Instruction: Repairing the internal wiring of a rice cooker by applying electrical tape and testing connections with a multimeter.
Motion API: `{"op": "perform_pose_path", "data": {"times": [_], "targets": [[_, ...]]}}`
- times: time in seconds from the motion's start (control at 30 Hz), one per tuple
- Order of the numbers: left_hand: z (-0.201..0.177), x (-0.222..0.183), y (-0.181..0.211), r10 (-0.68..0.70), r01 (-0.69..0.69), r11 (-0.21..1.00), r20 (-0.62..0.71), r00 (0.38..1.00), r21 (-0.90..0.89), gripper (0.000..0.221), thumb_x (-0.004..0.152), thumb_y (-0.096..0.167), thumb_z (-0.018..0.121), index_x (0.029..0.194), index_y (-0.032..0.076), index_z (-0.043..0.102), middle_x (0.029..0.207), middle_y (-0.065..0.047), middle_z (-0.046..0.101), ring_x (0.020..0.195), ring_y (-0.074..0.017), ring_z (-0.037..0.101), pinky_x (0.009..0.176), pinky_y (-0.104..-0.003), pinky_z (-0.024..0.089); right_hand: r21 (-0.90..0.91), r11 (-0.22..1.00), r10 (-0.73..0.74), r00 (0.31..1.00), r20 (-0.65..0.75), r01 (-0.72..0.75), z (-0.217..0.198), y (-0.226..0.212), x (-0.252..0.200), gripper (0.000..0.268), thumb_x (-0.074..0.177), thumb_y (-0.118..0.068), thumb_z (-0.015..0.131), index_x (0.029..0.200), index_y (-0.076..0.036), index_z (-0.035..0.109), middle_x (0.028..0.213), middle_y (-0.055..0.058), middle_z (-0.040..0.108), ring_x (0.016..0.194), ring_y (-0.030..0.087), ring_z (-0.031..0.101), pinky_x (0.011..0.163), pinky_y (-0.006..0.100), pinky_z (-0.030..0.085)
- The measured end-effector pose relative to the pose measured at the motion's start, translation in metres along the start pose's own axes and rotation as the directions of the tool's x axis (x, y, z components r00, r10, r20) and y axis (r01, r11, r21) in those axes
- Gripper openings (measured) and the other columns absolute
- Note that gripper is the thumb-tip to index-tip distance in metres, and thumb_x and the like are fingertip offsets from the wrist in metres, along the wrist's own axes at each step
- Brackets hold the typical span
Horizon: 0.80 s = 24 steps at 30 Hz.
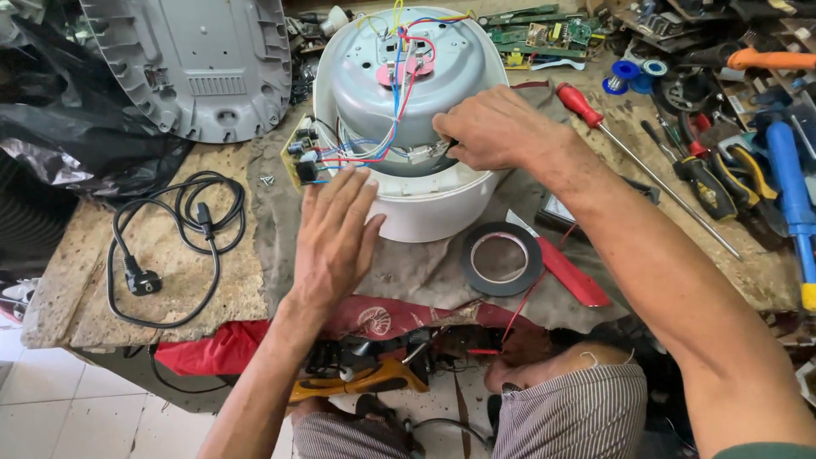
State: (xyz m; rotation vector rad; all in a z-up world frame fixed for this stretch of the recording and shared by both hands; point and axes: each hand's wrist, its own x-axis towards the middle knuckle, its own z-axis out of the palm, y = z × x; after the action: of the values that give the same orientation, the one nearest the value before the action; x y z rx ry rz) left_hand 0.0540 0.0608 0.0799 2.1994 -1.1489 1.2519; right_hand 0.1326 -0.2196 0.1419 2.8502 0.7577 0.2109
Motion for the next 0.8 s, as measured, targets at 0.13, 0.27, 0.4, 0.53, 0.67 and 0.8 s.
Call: {"op": "perform_pose_path", "data": {"times": [0.13,0.27,0.4,0.53,0.67,0.8], "targets": [[-0.017,0.011,0.008,-0.1,0.102,0.995,0.209,0.973,-0.002,0.026,0.106,0.011,0.055,0.126,-0.004,0.06,0.137,-0.021,0.062,0.13,-0.0364,0.059,0.112,-0.043,0.047,-0.083,0.996,-0.031,0.997,0.069,0.037,-0.008,-0.005,0.007,0.024,0.094,-0.031,0.062,0.104,-0.01,0.061,0.083,0.018,0.074,0.081,0.047,0.071,0.067,0.054,0.049],[-0.007,0.028,0.023,-0.181,0.182,0.983,0.285,0.941,0.024,0.029,0.105,0.011,0.055,0.131,-0.001,0.059,0.136,-0.019,0.063,0.122,-0.0343,0.063,0.097,-0.042,0.057,-0.14,0.988,-0.054,0.998,0.036,0.059,-0.006,-0.006,0.011,0.019,0.093,-0.026,0.06,0.105,-0.012,0.062,0.08,0.016,0.075,0.076,0.046,0.072,0.064,0.052,0.05],[0.009,0.048,0.024,-0.18,0.299,0.897,0.349,0.92,-0.326,0.034,0.1,0.003,0.05,0.134,0.001,0.056,0.134,-0.02,0.067,0.121,-0.04,0.064,0.094,-0.049,0.053,-0.168,0.983,-0.075,0.997,0.032,0.079,-0.004,-0.007,0.009,0.018,0.092,-0.025,0.058,0.102,-0.011,0.06,0.082,0.016,0.075,0.076,0.047,0.071,0.062,0.053,0.049],[0.019,0.066,0.032,-0.169,0.218,0.97,0.35,0.921,-0.104,0.041,0.085,-0.005,0.052,0.124,0.007,0.056,0.105,-0.014,0.069,0.089,-0.0413,0.062,0.059,-0.052,0.048,-0.193,0.975,-0.108,0.994,0.029,0.111,-0.003,-0.005,0.007,0.012,0.087,-0.017,0.056,0.097,-0.011,0.058,0.082,0.011,0.075,0.074,0.045,0.072,0.06,0.052,0.049],[0.062,0.06,0.005,-0.19,0.16,0.982,0.513,0.837,0.102,0.01,0.088,0.003,0.051,0.095,0.008,0.056,0.076,-0.014,0.065,0.07,-0.0444,0.064,0.052,-0.055,0.047,-0.191,0.976,-0.099,0.994,0.049,0.107,0.003,-0.005,0.009,0.016,0.089,-0.023,0.061,0.1,-0.011,0.058,0.083,0.01,0.075,0.076,0.043,0.072,0.06,0.05,0.049],[0.094,0.071,-0.007,-0.052,-0.145,0.963,0.687,0.725,0.226,0.022,0.09,0.007,0.059,0.08,0.022,0.072,0.078,-0.001,0.07,0.071,-0.0299,0.07,0.046,-0.043,0.05,-0.215,0.97,-0.117,0.993,0.001,0.114,0.007,-0.004,0.009,0.015,0.088,-0.02,0.061,0.1,-0.011,0.06,0.079,0.012,0.075,0.073,0.045,0.072,0.058,0.051,0.051]]}}
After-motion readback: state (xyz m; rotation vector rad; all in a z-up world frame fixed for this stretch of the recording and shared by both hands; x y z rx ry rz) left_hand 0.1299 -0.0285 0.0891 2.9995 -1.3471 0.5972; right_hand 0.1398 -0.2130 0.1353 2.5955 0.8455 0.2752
